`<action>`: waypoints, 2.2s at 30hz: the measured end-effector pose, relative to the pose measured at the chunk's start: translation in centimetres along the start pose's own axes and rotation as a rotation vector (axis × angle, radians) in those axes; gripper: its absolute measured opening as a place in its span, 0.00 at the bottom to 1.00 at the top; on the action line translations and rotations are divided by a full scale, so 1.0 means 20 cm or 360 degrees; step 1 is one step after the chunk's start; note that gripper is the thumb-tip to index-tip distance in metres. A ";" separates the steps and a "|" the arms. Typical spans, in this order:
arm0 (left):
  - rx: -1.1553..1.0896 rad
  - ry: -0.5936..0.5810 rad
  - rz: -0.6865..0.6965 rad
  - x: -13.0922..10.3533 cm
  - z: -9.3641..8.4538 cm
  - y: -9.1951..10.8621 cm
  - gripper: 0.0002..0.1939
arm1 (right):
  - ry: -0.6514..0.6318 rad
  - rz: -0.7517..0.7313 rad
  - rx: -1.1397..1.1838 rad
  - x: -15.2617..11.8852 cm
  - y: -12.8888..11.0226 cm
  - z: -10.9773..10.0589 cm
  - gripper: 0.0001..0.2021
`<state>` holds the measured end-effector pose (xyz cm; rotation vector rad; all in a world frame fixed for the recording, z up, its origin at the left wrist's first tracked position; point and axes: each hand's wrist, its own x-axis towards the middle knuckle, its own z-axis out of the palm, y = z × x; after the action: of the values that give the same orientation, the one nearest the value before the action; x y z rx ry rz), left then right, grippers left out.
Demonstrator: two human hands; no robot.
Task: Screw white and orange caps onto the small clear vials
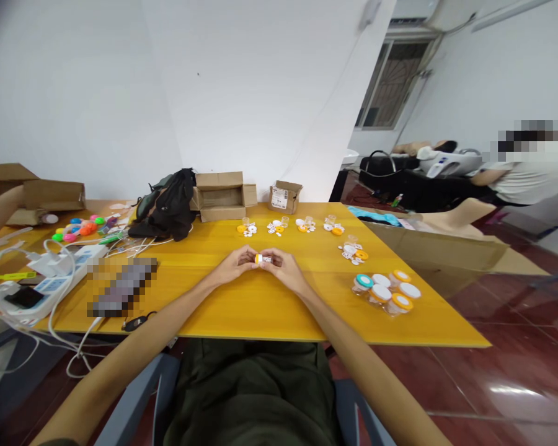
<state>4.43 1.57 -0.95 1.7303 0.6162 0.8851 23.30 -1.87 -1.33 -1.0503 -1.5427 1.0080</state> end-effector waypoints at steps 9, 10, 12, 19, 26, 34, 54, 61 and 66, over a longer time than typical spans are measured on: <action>0.0575 -0.0045 0.0185 -0.04 0.00 0.03 0.06 | -0.0019 0.0063 -0.0004 0.00 -0.01 0.00 0.20; 0.0635 -0.0052 0.0200 -0.04 0.00 0.03 0.07 | -0.0023 0.0063 -0.0007 0.00 -0.01 0.00 0.20; 0.0748 -0.0070 0.0221 -0.05 -0.01 0.04 0.08 | -0.0025 0.0067 -0.0013 0.00 0.00 -0.01 0.20; 0.1048 -0.0095 0.0307 -0.07 -0.01 0.06 0.10 | -0.0014 0.0077 0.0028 0.01 0.01 0.00 0.21; 0.1211 -0.0102 0.0500 -0.07 -0.01 0.04 0.09 | -0.0030 0.0133 0.0106 0.00 -0.02 0.01 0.23; 0.1227 -0.0110 0.0555 -0.06 -0.01 0.03 0.11 | -0.0052 0.0177 0.0137 -0.01 -0.05 0.01 0.23; 0.0434 0.0122 0.0265 -0.01 0.02 0.02 0.13 | -0.0082 0.0003 0.0012 0.01 0.01 -0.02 0.25; 0.0355 0.0130 0.0220 -0.01 0.02 0.04 0.16 | -0.0135 0.0007 0.0083 0.00 -0.01 -0.03 0.26; 0.0267 0.0126 0.0152 0.00 0.02 0.03 0.19 | -0.0165 0.0010 0.0114 -0.01 -0.02 -0.04 0.26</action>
<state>4.70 1.09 -0.41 1.8956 0.6806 0.9960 23.96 -2.07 -0.79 -0.9664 -1.5756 1.1291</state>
